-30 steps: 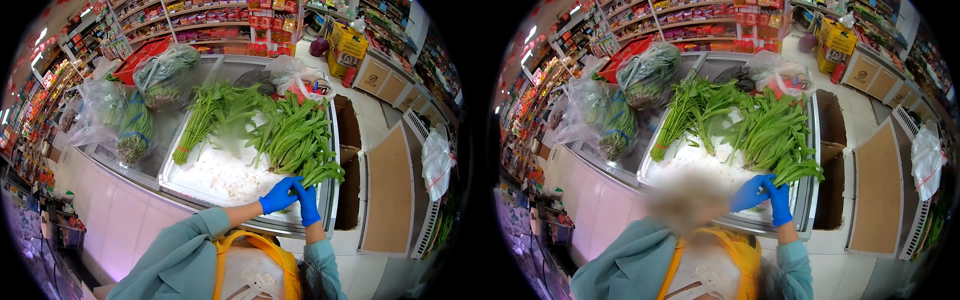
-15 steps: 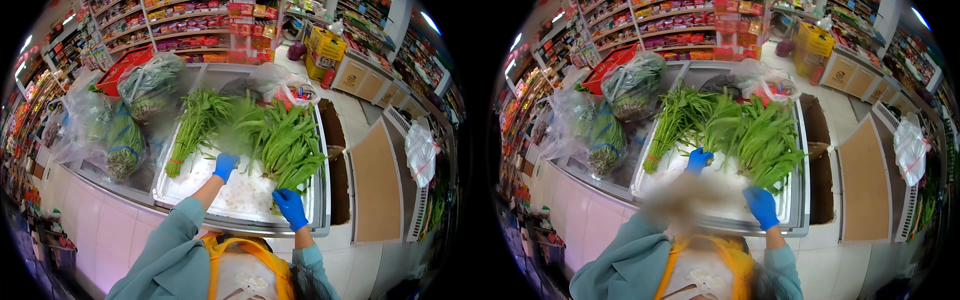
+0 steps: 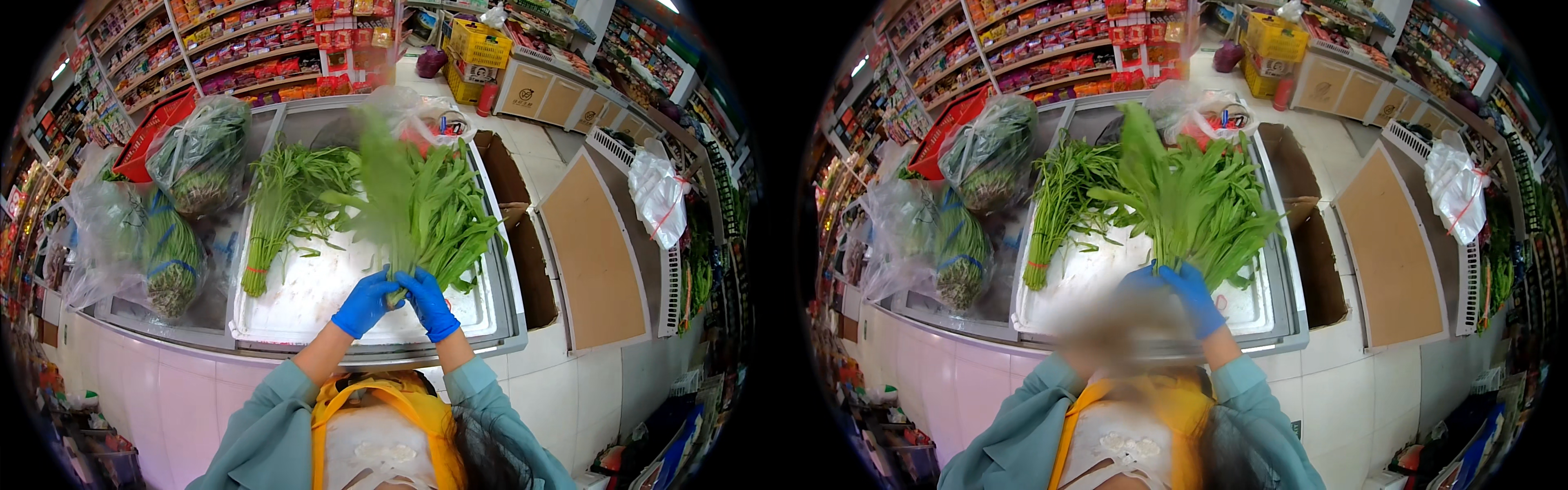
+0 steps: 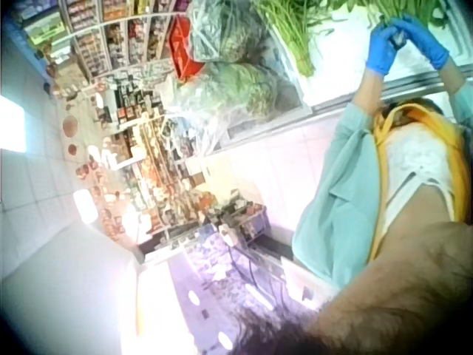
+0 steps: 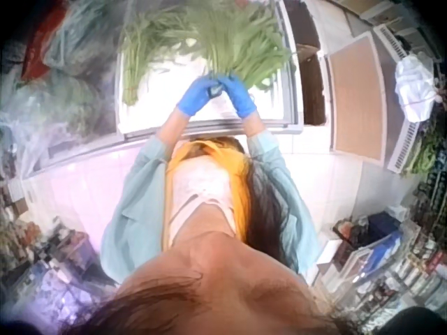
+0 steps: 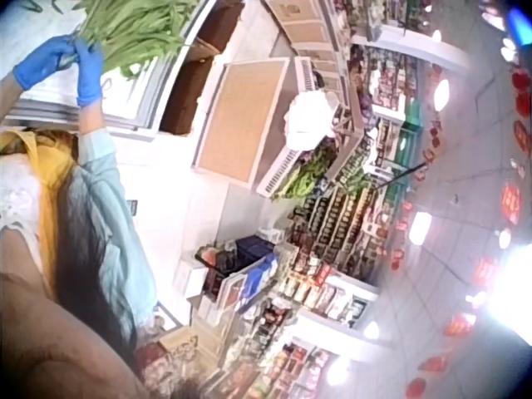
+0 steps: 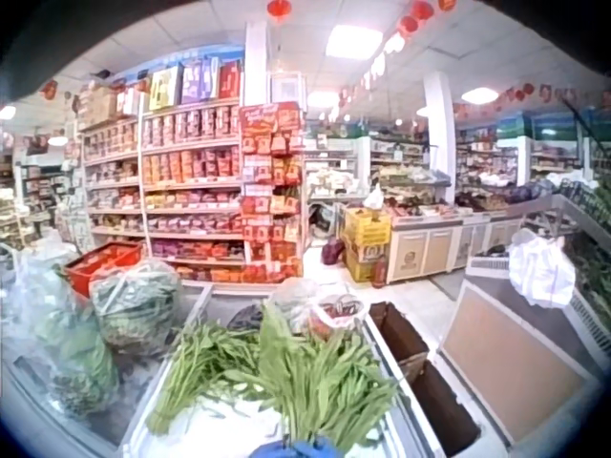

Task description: The person walks to a refrigerated display and sorts leafy green vegetables by hand. They pick up bunches, remove damaged leaves, and place the cleaned greens into a cardboard box while discarding trimmings.

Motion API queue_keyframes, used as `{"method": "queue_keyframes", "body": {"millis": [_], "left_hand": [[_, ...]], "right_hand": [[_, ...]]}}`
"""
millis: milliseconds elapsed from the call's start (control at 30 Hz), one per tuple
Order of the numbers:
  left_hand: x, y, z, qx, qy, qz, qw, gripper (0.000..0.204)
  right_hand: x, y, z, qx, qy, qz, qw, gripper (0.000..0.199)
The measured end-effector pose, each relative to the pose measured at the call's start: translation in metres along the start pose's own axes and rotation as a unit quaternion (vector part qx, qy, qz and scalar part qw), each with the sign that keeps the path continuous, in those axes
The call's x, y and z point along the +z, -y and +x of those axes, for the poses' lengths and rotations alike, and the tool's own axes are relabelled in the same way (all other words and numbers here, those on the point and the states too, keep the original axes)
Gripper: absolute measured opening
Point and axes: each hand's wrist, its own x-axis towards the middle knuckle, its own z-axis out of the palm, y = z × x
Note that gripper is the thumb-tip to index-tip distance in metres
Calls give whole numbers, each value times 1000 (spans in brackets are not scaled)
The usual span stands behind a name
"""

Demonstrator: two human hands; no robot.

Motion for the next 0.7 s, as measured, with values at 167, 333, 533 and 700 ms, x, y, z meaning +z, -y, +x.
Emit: {"method": "queue_keyframes", "body": {"millis": [167, 333, 533, 700], "left_hand": [[0, -5, -9, 45, 40, 159, 985, 34], [15, -16, -12, 15, 38, 136, 990, 33], [24, -13, -4, 32, 22, 177, 983, 29], [12, 5, 17, 54, -81, 123, 988, 27]], "right_hand": [[3, -7, -6, -58, -51, -113, 991, 26], [3, -5, -11, -96, -64, -169, 979, 27], [-4, -13, -16, -204, -202, -321, 902, 35], [-12, -24, -10, -216, -239, -258, 911, 16]]}}
